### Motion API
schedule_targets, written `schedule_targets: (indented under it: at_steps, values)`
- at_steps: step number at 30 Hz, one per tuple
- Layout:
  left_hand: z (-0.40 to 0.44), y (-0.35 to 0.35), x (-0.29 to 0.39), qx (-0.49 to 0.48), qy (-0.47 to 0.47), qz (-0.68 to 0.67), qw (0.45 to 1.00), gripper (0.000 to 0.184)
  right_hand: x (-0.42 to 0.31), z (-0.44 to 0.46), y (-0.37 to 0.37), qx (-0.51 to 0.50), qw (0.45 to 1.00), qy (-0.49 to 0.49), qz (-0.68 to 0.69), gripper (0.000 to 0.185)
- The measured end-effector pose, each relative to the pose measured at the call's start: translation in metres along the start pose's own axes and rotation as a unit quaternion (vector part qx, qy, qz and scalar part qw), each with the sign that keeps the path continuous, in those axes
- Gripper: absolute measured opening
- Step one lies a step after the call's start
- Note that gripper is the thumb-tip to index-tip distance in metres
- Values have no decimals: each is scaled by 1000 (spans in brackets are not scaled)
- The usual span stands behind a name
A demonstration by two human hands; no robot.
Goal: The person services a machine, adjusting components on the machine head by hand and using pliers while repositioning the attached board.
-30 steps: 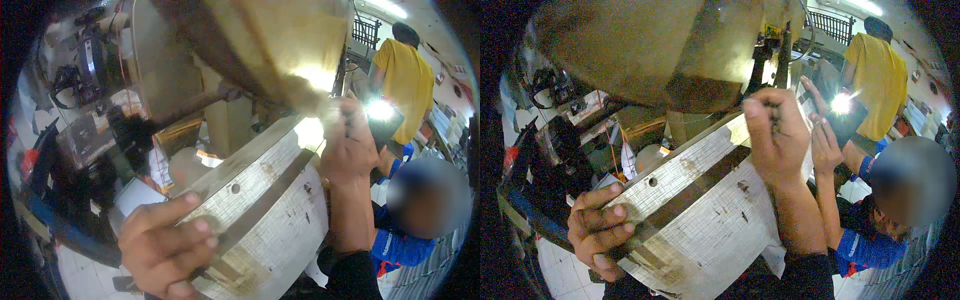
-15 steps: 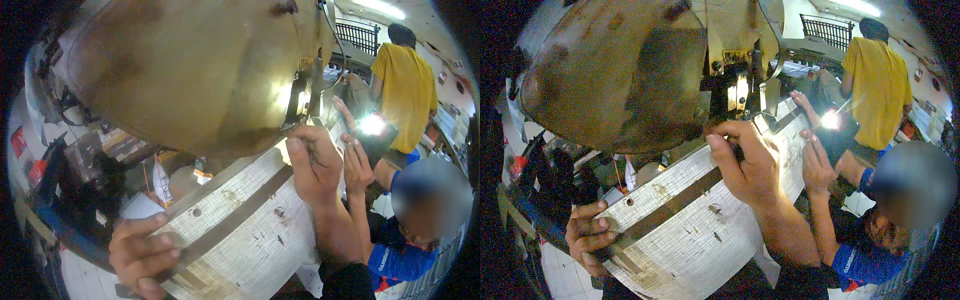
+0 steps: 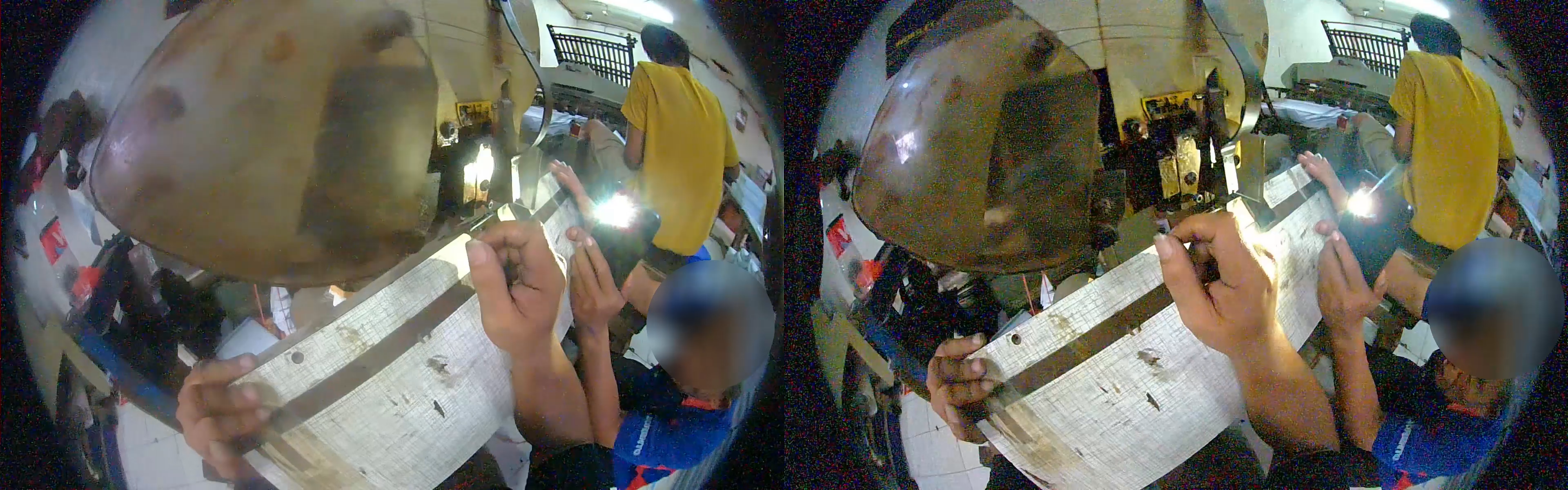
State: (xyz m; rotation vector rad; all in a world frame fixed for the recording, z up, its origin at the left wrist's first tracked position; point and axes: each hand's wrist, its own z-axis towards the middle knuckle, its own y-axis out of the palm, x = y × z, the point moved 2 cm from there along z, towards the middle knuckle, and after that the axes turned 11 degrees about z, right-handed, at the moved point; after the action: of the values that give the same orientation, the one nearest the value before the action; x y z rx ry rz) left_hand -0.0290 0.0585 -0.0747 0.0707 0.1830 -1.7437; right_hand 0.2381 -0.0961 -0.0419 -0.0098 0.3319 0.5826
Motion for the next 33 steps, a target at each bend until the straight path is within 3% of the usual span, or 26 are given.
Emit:
schedule_targets:
  at_steps: [4, 5, 12, 14, 15, 18, 20, 21, 24, 26, 30, 32, 33]
  values:
    - [-3, 0, -7, -19, -90, -14, 996, 49, 1, 0, -3, 16, 1000, 8, 0, 11]
    - [6, 1, -20, -42, 69, -35, 996, 50, 1, 0, -3, 24, 999, 24, 7, 11]
    - [-8, -3, 6, -47, -55, 80, 994, 51, 7, 0, -4, 40, 998, 41, 11, 12]
    - [-6, -1, 4, -24, -70, 17, 997, 50, 6, -1, -4, 44, 997, 58, 15, 13]
    - [-7, -1, 5, -18, -92, 2, 996, 50, 3, 0, -7, -4, 998, 53, -20, 8]
    - [-14, -11, -9, -37, -68, 3, 997, 52, 3, 1, -6, -15, 998, 62, 17, 8]
    - [-9, -10, -9, -37, -83, -14, 996, 53, 7, 1, -4, -69, 995, 46, 51, 15]
    - [-9, -11, -14, -75, -12, -7, 997, 41, 9, 1, 0, -78, 988, 75, 107, 19]
    - [-8, -9, -4, -117, -25, -25, 993, 48, 7, 1, 5, -60, 959, 206, 184, 22]
    - [-3, 4, 3, -4, -82, 3, 997, 55, 12, 3, 9, -50, 975, 122, 176, 18]
    - [2, 7, 7, 8, -97, -3, 995, 57, -7, 6, 24, -57, 979, 145, 132, 16]
    - [-1, 2, 3, 5, -72, -27, 997, 57, -4, 4, 29, -82, 994, 48, 45, 17]
    - [2, 3, 7, -4, -97, -5, 995, 57, -6, 5, 31, -87, 994, 46, 40, 17]
